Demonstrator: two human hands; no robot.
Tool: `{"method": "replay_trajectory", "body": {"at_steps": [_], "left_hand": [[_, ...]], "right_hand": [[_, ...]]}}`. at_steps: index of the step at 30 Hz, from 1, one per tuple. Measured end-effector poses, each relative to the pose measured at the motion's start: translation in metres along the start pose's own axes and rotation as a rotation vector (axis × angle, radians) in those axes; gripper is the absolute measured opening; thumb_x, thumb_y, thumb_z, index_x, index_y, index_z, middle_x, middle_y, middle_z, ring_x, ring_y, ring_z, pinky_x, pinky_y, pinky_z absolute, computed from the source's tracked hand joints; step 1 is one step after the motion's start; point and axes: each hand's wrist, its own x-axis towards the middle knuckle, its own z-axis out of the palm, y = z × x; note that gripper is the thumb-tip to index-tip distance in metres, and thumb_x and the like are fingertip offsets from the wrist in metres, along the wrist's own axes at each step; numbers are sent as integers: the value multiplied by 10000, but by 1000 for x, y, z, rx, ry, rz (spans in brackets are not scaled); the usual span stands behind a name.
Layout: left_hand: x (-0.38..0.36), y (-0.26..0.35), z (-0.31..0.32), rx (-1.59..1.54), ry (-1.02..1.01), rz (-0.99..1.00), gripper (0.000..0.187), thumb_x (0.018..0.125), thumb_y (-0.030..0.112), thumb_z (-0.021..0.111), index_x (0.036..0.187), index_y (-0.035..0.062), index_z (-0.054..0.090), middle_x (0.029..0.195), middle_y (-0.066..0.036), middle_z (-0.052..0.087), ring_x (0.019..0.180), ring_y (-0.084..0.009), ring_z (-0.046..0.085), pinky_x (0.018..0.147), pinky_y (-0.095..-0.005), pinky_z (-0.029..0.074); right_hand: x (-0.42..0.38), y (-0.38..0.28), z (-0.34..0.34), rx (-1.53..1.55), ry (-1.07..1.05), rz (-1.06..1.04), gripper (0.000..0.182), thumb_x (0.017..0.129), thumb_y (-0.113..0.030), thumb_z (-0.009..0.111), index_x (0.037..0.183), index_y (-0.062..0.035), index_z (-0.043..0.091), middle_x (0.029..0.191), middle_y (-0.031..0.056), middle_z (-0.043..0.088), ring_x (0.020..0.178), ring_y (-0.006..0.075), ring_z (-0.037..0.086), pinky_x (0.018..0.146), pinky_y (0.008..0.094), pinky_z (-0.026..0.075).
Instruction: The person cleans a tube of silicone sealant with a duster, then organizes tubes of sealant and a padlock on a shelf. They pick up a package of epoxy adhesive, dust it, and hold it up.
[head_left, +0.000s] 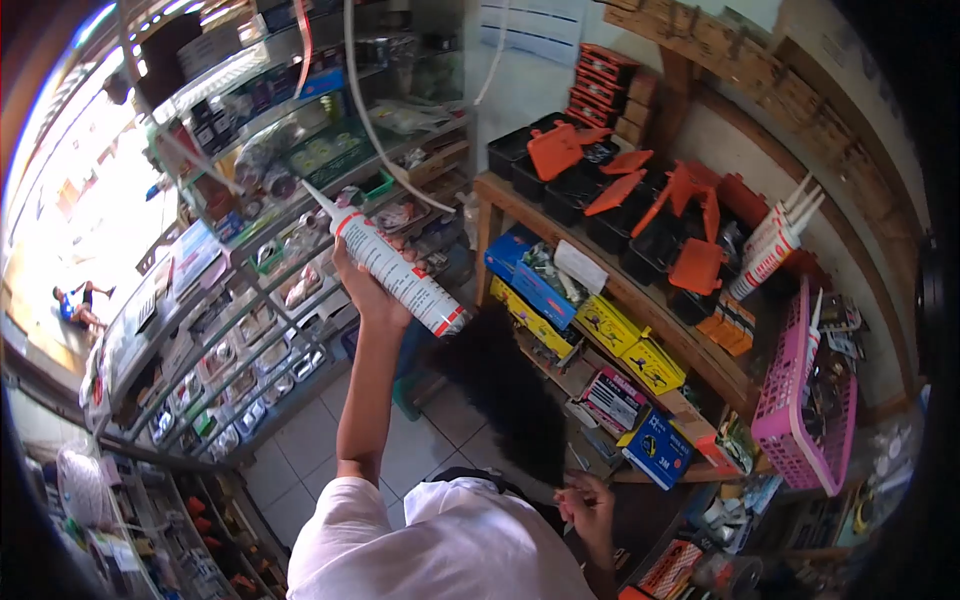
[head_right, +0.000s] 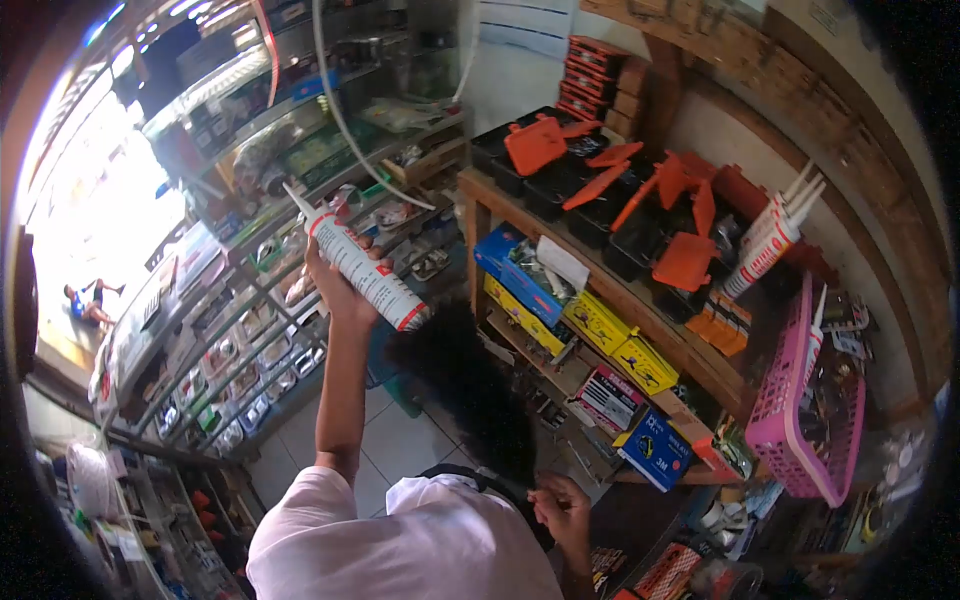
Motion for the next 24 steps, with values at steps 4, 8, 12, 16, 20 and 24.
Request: {"method": "replay_trajectory", "body": {"at_steps": [4, 8, 12, 16, 20, 24], "left_hand": [[6, -34, 0, -62, 4, -168, 529, 870, 617, 422, 926, 96, 490, 724, -65, 517, 607, -205, 529, 551, -386, 476], [-1, -69, 17, -49, -7, -199, 539, 870, 614, 431, 909, 81, 497, 726, -73, 528, 604, -204, 533, 548, -373, 473], [3, -96, 32, -81, -75, -367, 557, 866, 634, 411, 904, 84, 495, 701, -80, 529, 601, -212, 535, 546, -364, 469], [-5, -121, 53, 7, -45, -369, 570, 867, 648, 391, 892, 87, 484, 706, -76, 534, 580, -220, 534, 535, -370, 464], [-11, -139, 74, 132, -161, -395, 566, 881, 650, 347, 903, 98, 472, 696, -79, 531, 576, -225, 538, 531, -382, 463], [-17, -156, 84, 110, -200, -389, 519, 904, 611, 349, 902, 113, 494, 662, -74, 545, 532, -224, 543, 465, -360, 456]], "right_hand": [[-29, -10, -35, -15, -126, 198, 185, 888, -54, 615, 1036, 51, 653, 791, 69, 659, 566, 57, 504, 509, 213, 413], [-46, -26, -53, -210, 262, -29, 186, 843, 28, 580, 1005, 79, 658, 775, 131, 679, 523, 72, 529, 467, 212, 415], [-72, -26, -59, -121, 70, 72, 190, 844, 32, 572, 1008, 80, 656, 767, 133, 679, 523, 72, 531, 473, 223, 428], [-87, -19, -54, -136, 391, 43, 192, 861, -7, 612, 1032, 68, 658, 779, 119, 685, 527, 63, 533, 464, 220, 422], [-103, -25, -41, -12, 198, 115, 187, 866, -22, 621, 1027, 67, 659, 774, 118, 683, 533, 61, 534, 456, 217, 421], [-109, -22, -44, -120, 400, 111, 234, 902, -140, 637, 1088, -1, 671, 818, 71, 693, 577, 53, 537, 496, 218, 433]]}}
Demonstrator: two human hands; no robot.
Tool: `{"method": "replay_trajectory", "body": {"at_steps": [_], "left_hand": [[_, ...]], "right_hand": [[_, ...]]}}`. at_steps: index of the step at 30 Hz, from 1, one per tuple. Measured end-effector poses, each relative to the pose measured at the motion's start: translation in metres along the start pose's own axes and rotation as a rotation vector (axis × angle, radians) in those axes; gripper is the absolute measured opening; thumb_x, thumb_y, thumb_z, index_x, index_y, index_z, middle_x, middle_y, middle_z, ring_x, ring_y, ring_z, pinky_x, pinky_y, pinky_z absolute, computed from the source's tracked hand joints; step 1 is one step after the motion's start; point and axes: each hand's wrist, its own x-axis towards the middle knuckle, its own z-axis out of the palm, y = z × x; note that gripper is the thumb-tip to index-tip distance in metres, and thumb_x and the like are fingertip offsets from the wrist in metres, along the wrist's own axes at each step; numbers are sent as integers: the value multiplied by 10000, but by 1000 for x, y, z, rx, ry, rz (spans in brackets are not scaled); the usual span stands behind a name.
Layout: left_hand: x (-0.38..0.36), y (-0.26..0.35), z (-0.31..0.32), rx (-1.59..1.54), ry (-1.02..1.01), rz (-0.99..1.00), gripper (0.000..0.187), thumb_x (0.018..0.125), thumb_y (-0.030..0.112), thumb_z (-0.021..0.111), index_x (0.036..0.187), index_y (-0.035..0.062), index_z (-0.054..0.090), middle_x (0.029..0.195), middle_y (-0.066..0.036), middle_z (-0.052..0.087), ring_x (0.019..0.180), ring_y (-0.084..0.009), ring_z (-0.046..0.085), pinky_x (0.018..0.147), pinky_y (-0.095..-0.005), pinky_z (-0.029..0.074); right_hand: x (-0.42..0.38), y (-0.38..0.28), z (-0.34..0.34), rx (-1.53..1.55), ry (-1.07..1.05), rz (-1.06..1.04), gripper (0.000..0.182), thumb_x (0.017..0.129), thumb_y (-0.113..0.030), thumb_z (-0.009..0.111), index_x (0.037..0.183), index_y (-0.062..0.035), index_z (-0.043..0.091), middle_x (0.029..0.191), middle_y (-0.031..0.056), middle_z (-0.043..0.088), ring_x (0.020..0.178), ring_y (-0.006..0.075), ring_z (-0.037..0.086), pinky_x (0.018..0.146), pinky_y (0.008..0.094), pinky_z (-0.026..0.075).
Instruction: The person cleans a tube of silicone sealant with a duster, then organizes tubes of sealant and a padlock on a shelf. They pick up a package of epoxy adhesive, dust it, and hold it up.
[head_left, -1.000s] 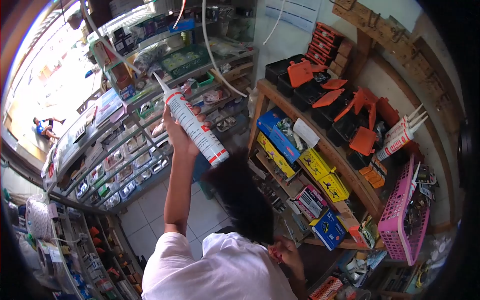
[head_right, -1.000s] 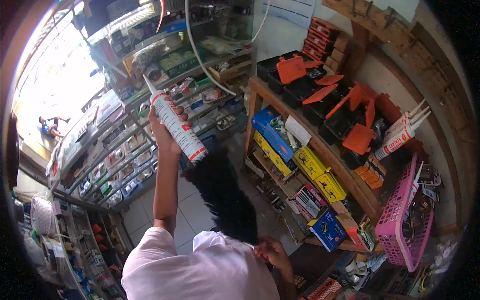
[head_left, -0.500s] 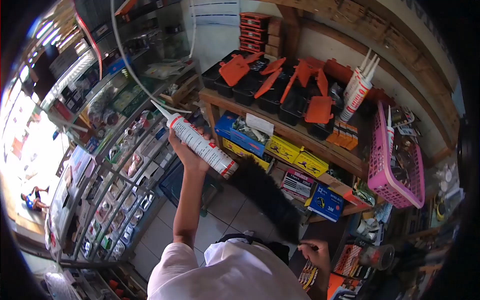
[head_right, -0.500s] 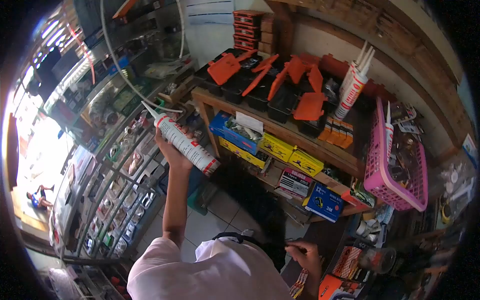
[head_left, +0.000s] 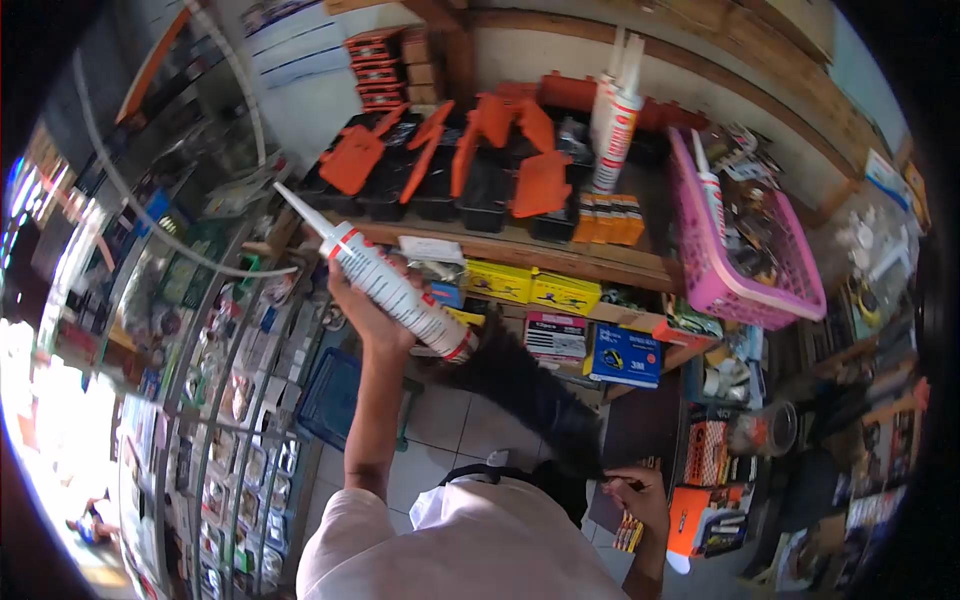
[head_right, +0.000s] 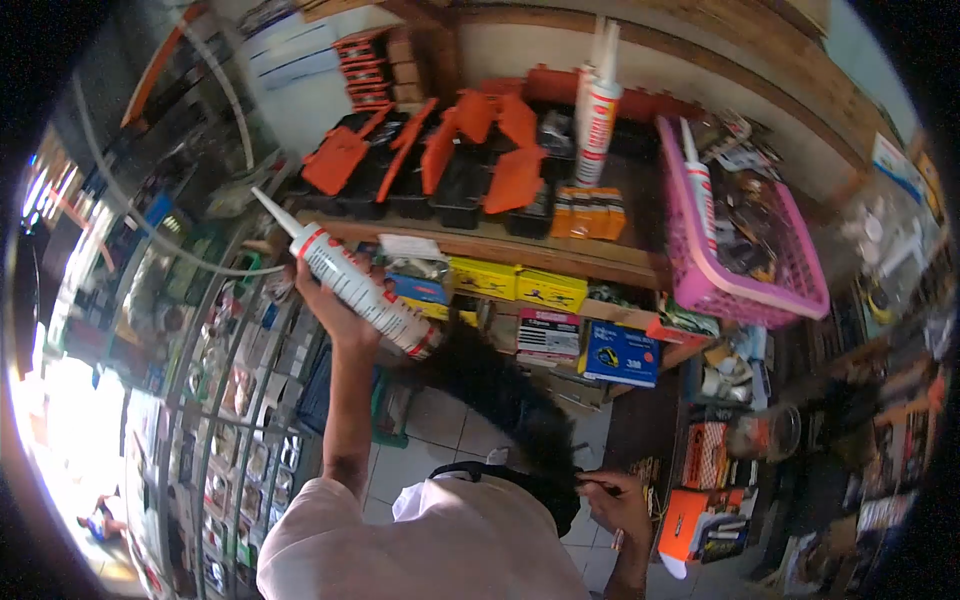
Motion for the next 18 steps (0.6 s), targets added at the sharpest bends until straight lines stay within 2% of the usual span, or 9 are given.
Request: {"method": "replay_trajectory", "body": {"at_steps": [2, 4, 7, 10, 12, 14, 15, 16, 18], "left_hand": [[6, -6, 0, 95, 129, 35, 507, 900, 613, 368, 902, 127, 513, 669, -68, 564, 523, -209, 549, 454, -355, 462], [4, -7, 10, 105, 125, 3, 498, 898, 616, 377, 900, 141, 525, 658, -57, 568, 509, -194, 544, 462, -347, 477], [2, -14, 20, 117, 141, 63, 483, 908, 601, 371, 895, 147, 533, 655, -40, 560, 527, -188, 550, 475, -345, 478], [20, -17, -13, 265, 90, 88, 484, 934, 568, 330, 962, 136, 549, 718, -39, 558, 571, -164, 551, 494, -343, 470], [13, -27, 20, 335, 228, 219, 480, 948, 531, 307, 1028, 124, 550, 750, -43, 540, 564, -149, 513, 499, -300, 456], [3, -25, 25, 196, 105, 156, 454, 953, 494, 317, 1032, 103, 533, 772, -37, 517, 562, -141, 469, 513, -269, 433], [9, -19, 7, 151, -27, 110, 447, 933, 488, 345, 986, 86, 533, 755, -41, 511, 604, -162, 489, 580, -308, 465], [24, -11, -14, 107, -155, 68, 443, 913, 482, 372, 940, 70, 533, 738, -46, 506, 645, -183, 510, 647, -348, 498], [36, -7, -28, 183, -72, 130, 409, 904, 474, 394, 902, 89, 532, 768, -50, 545, 632, -185, 532, 564, -347, 487]], "right_hand": [[-7, -1, 1, -8, 29, 11, 230, 909, -142, 627, 1092, -9, 671, 826, 70, 694, 576, 53, 536, 495, 222, 437], [-5, 15, -1, 51, -180, 119, 236, 918, -161, 620, 1099, -19, 671, 824, 64, 691, 572, 50, 531, 496, 223, 438], [-2, 26, -1, 101, 93, 2, 259, 901, -141, 636, 1112, 7, 654, 798, 59, 682, 615, 42, 546, 509, 197, 434], [-5, 24, 1, 105, -282, 48, 328, 908, -246, 642, 1146, -20, 648, 816, 47, 674, 595, 41, 513, 497, 199, 418], [-10, 39, -3, 173, -110, 24, 352, 911, -280, 635, 1149, -20, 647, 781, 44, 664, 563, 43, 499, 468, 213, 401], [-23, 40, -32, 184, 53, 89, 371, 895, -282, 653, 1148, -11, 645, 778, 53, 664, 553, 45, 494, 460, 218, 396], [-34, 45, -46, 183, 157, 166, 392, 879, -284, 672, 1148, -1, 642, 774, 62, 665, 543, 47, 490, 453, 222, 392], [-44, 74, -58, 254, 231, 127, 345, 904, -270, 632, 1113, 4, 642, 801, 78, 662, 520, 66, 503, 447, 230, 389], [-60, 132, -71, 332, 306, 88, 308, 928, -255, 592, 1078, 9, 641, 829, 94, 659, 497, 85, 516, 440, 238, 387]]}}
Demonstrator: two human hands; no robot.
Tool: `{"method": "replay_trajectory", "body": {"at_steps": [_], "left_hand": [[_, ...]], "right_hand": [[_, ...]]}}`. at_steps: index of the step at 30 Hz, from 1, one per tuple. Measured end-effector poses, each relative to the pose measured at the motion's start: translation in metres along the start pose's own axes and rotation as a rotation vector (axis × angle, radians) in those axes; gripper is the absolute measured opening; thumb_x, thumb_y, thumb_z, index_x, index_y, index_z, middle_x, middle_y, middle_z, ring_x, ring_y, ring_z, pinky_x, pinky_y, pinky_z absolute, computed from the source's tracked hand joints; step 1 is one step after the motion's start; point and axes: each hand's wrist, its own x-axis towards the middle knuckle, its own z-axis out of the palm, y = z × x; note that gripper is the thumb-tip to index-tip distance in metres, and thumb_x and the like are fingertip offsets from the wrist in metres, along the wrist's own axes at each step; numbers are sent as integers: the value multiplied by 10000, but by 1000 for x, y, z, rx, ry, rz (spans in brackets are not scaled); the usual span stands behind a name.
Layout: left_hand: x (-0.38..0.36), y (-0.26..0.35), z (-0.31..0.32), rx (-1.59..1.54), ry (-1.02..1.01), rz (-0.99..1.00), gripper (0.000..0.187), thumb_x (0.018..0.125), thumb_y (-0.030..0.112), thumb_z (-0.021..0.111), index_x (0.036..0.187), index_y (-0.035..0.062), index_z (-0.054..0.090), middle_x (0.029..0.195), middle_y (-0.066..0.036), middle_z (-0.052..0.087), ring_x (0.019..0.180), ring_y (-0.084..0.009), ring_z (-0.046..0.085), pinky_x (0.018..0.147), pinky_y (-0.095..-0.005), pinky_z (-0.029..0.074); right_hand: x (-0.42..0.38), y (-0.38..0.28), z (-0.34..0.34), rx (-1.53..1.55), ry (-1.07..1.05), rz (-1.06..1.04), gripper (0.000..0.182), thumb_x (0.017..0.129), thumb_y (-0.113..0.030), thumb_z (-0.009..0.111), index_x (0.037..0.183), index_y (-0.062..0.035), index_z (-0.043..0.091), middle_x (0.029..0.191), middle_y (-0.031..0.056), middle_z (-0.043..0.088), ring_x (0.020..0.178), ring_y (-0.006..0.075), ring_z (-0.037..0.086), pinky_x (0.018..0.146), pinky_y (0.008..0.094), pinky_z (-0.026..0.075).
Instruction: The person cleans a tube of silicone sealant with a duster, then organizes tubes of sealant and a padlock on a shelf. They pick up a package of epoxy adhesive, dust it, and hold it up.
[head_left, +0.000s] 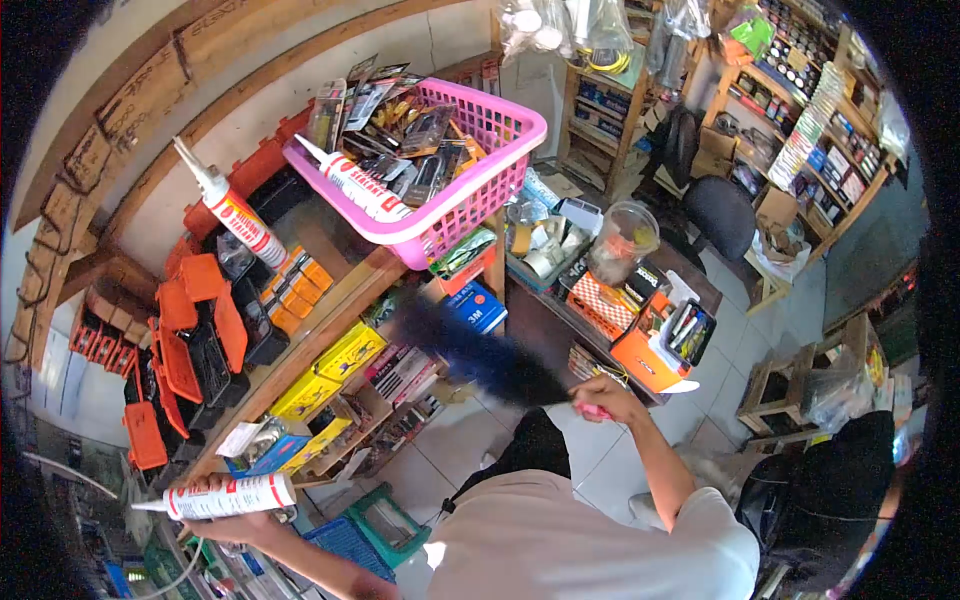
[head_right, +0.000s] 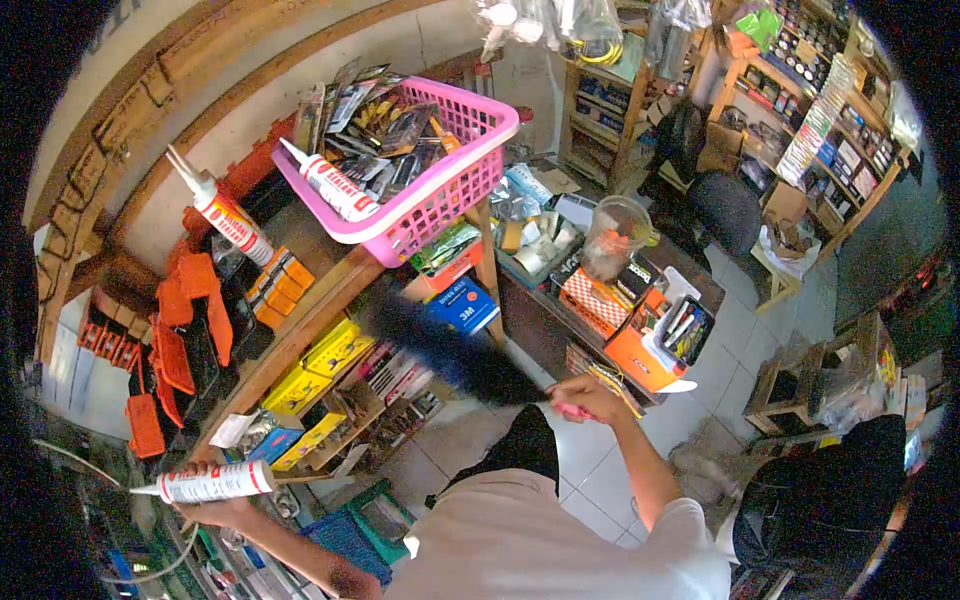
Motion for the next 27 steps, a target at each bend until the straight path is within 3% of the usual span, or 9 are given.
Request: {"method": "replay_trajectory", "body": {"at_steps": [2, 6, 8, 12, 14, 16, 20, 24, 27], "left_hand": [[-11, 0, 27, -25, 118, 53, 394, 925, 456, 382, 970, 80, 489, 786, -56, 468, 622, -165, 459, 536, -289, 421], [-15, -7, 29, -19, 87, 4, 428, 936, 474, 377, 967, 63, 492, 778, -63, 463, 620, -173, 463, 541, -301, 435], [-23, -15, 44, -23, 67, 15, 441, 948, 486, 358, 951, 65, 488, 768, -61, 465, 609, -160, 459, 533, -287, 430], [-26, -32, 60, 43, 46, 8, 447, 955, 497, 343, 939, 79, 502, 734, -35, 471, 587, -128, 452, 498, -258, 415], [-37, -38, 90, 137, 179, 35, 454, 958, 502, 333, 952, 88, 521, 719, -25, 475, 583, -118, 460, 482, -256, 416], [-30, -50, 80, 132, 162, 9, 465, 960, 506, 326, 990, 91, 534, 718, -21, 492, 555, -108, 463, 480, -251, 424], [-39, -68, 105, 123, 204, -20, 450, 930, 566, 373, 964, 151, 542, 733, -4, 530, 515, -111, 471, 421, -262, 424], [-48, -81, 131, -52, 65, -209, 439, 894, 585, 407, 958, 169, 530, 672, -1, 548, 496, -178, 556, 422, -367, 491], [-66, -97, 162, -35, -126, -281, 469, 895, 594, 377, 898, 138, 485, 643, -38, 518, 465, -196, 516, 411, -355, 470]], "right_hand": [[-5, 35, -10, 626, 115, -172, 324, 940, -312, 541, 881, 3, 587, 743, 88, 610, 437, 115, 454, 393, 261, 336], [19, 71, -7, 908, 140, -203, 359, 948, -383, 488, 797, -58, 509, 712, 62, 565, 408, 142, 401, 362, 275, 300], [42, 65, -6, 1034, 445, -166, 347, 943, -415, 484, 855, -84, 534, 743, 59, 574, 405, 142, 390, 360, 275, 307], [96, 32, -42, 738, 730, -192, 276, 962, -366, 456, 918, -102, 522, 648, 25, 528, 455, 110, 463, 402, 241, 373], [119, 17, -72, 690, 686, -250, 199, 957, -282, 464, 978, -94, 527, 714, 23, 549, 496, 105, 497, 430, 240, 425], [159, 8, -97, 578, 947, -279, 179, 947, -216, 469, 1065, -91, 519, 775, 33, 564, 540, 132, 531, 473, 270, 477], [215, 12, -131, 637, 916, -152, 316, 893, -123, 528, 1186, -65, 426, 861, 72, 569, 625, 186, 581, 482, 323, 501], [286, 104, -189, 928, 1002, -380, 95, 857, -83, 531, 943, -50, 504, 748, 83, 578, 615, 201, 602, 536, 348, 520], [290, 85, -176, 649, 1027, -301, 85, 830, -45, 556, 873, -49, 483, 700, 85, 566, 568, 194, 580, 517, 337, 516]]}}
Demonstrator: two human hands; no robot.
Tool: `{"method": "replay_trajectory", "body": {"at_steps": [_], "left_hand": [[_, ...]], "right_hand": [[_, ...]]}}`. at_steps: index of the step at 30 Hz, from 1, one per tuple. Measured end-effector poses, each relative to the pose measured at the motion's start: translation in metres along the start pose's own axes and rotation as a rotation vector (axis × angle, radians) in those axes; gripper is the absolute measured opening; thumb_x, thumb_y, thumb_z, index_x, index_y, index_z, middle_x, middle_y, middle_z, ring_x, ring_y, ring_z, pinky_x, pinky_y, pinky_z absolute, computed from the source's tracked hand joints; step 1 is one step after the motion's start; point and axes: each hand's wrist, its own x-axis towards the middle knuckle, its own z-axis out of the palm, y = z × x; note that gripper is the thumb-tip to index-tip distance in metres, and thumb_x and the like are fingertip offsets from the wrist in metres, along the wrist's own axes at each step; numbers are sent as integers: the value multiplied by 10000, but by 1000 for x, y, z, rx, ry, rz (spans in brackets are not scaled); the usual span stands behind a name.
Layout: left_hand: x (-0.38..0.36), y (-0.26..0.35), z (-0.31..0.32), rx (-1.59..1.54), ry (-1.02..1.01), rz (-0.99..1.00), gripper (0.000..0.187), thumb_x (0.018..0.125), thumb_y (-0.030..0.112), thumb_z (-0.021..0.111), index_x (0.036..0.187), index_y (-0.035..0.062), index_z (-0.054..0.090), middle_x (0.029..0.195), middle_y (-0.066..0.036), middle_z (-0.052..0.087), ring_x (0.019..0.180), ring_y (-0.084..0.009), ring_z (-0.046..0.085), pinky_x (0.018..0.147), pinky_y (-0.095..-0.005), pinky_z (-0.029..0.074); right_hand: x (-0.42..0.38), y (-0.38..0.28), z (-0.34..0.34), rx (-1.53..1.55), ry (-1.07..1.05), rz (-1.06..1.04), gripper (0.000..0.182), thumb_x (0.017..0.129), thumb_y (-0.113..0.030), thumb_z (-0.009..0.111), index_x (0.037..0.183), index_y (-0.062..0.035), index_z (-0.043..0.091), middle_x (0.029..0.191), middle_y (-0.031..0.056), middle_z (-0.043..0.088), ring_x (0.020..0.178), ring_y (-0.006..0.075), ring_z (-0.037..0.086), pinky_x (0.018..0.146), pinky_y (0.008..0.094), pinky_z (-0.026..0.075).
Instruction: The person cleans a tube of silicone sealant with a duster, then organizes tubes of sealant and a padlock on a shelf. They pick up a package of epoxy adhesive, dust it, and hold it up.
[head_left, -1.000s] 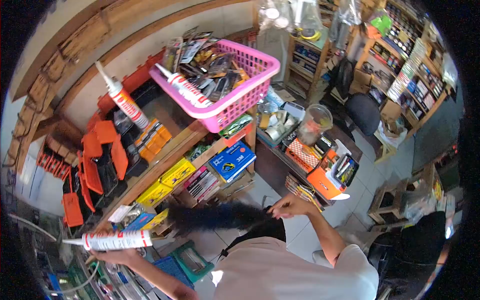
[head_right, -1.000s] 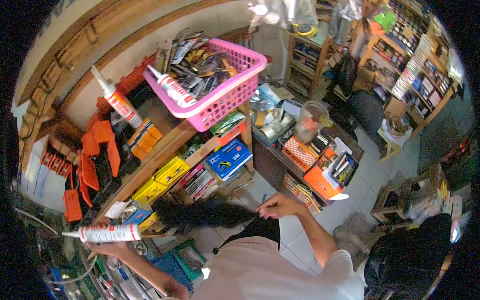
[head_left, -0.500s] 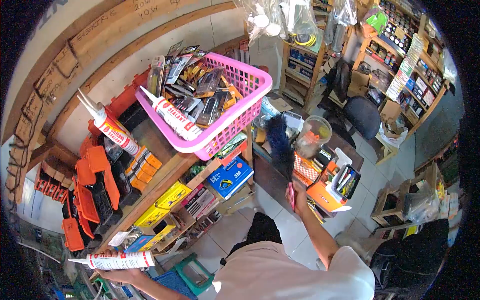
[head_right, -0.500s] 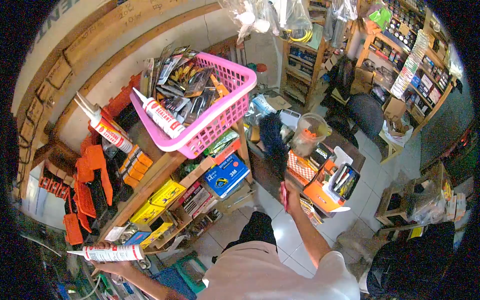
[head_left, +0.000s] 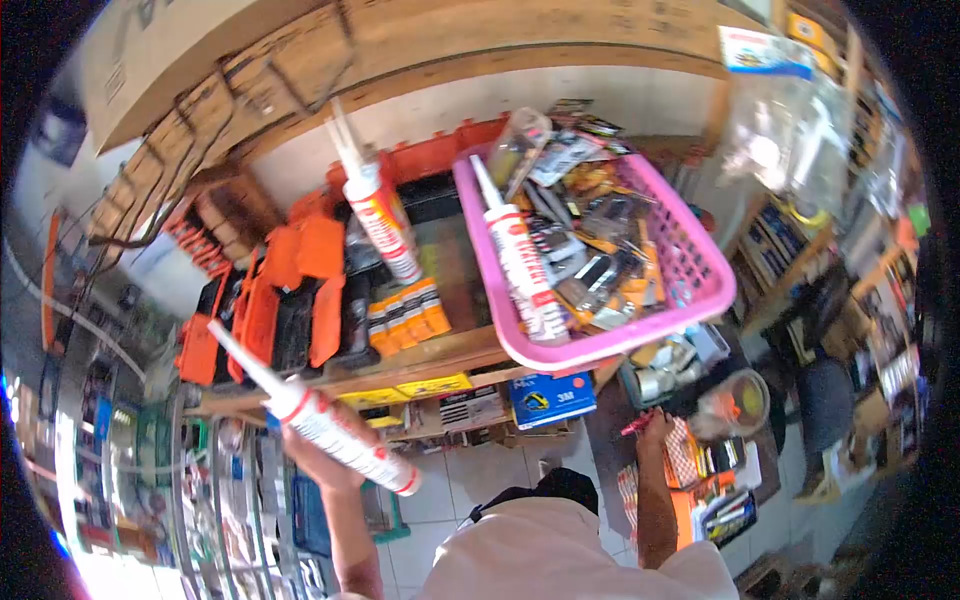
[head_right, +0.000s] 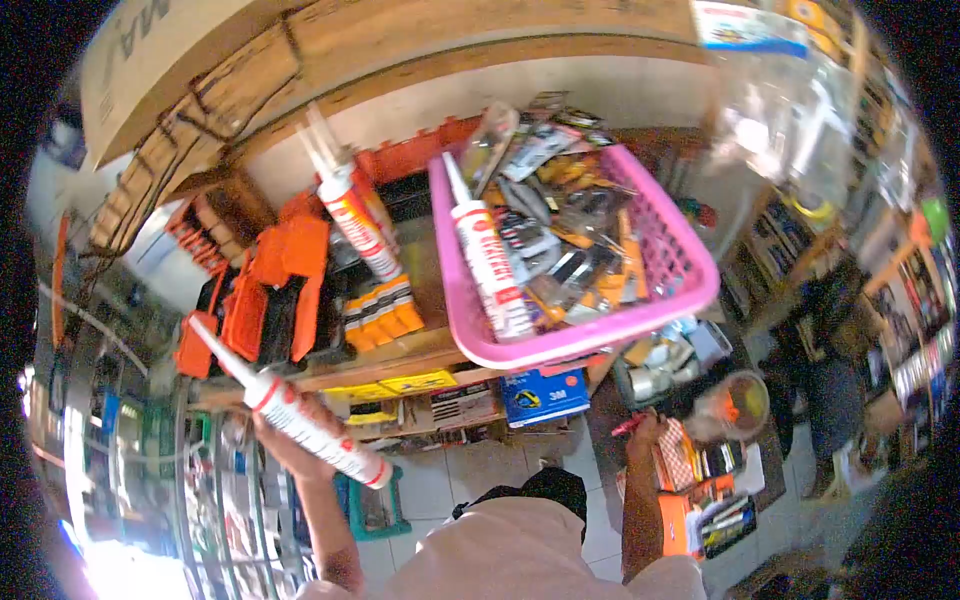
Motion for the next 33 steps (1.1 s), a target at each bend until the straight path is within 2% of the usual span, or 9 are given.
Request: {"method": "replay_trajectory", "body": {"at_steps": [6, 8, 12, 15, 17, 19, 20, 23, 33], "left_hand": [[11, -29, 26, 184, -179, -178, 583, 834, 640, 435, 953, 69, 459, 670, -109, 525, 532, -250, 555, 463, -392, 496], [22, -41, 24, 108, -226, -302, 656, 813, 687, 440, 994, 58, 476, 705, -130, 550, 561, -265, 572, 505, -387, 503], [37, -59, 41, 152, -411, -359, 628, 788, 656, 541, 978, 63, 459, 741, -117, 541, 585, -238, 591, 504, -372, 507], [43, -74, 39, 159, -440, -396, 621, 778, 637, 566, 990, 62, 464, 770, -105, 524, 586, -235, 593, 501, -364, 511], [46, -80, 42, 78, -458, -444, 619, 775, 627, 571, 1000, 59, 470, 785, -96, 514, 582, -234, 591, 500, -361, 512], [47, -84, 49, -135, -400, -468, 626, 766, 612, 580, 1021, 48, 485, 803, -83, 497, 592, -224, 580, 498, -357, 508], [49, -88, 49, -198, -385, -479, 660, 757, 636, 576, 1035, 43, 494, 817, -84, 515, 618, -213, 570, 505, -358, 507], [52, -98, 39, -122, -454, -495, 707, 748, 676, 559, 1047, 38, 501, 823, -88, 538, 632, -202, 559, 509, -360, 503], [16, -111, 23, -140, -748, -768, 829, 621, 524, 796, 1093, -90, 500, 880, -203, 596, 711, -275, 642, 597, -392, 556]], "right_hand": [[-3, -4, 3, -204, 339, 7, 188, 833, -69, 650, 909, -29, 483, 697, 79, 549, 542, 165, 534, 499, 330, 498], [40, 38, -41, -141, 133, -70, 550, 754, -124, 747, 1173, -1, 413, 860, 120, 580, 624, 214, 545, 525, 359, 478], [28, 30, -66, -289, 143, -210, 341, 793, -147, 726, 973, 29, 496, 742, 99, 565, 640, 225, 561, 591, 389, 510], [48, 61, -120, -396, 182, -102, 687, 840, -427, 584, 1239, 117, 451, 1295, 340, 438, 1038, 419, 547, 874, 513, 477], [34, 34, -146, -352, 235, -161, 578, 885, -315, 542, 1261, 110, 432, 1292, 305, 466, 1126, 415, 509, 900, 502, 455], [-67, -27, -54, -1020, 389, -173, 424, 912, -216, 534, 1182, 105, 475, 1249, 241, 515, 1119, 349, 510, 923, 450, 426], [-40, 18, -91, -624, 266, -733, 521, 770, -285, 775, 1116, -1, 508, 945, 92, 603, 827, 210, 578, 773, 343, 473], [-157, -80, 1, -437, -79, -682, 225, 855, -67, 619, 1060, 8, 565, 976, 117, 618, 796, 192, 575, 754, 321, 463], [-273, -278, 175, -572, -1426, -684, 393, 814, -233, 710, 1107, -8, 576, 904, 77, 581, 779, 154, 521, 717, 321, 444]]}}
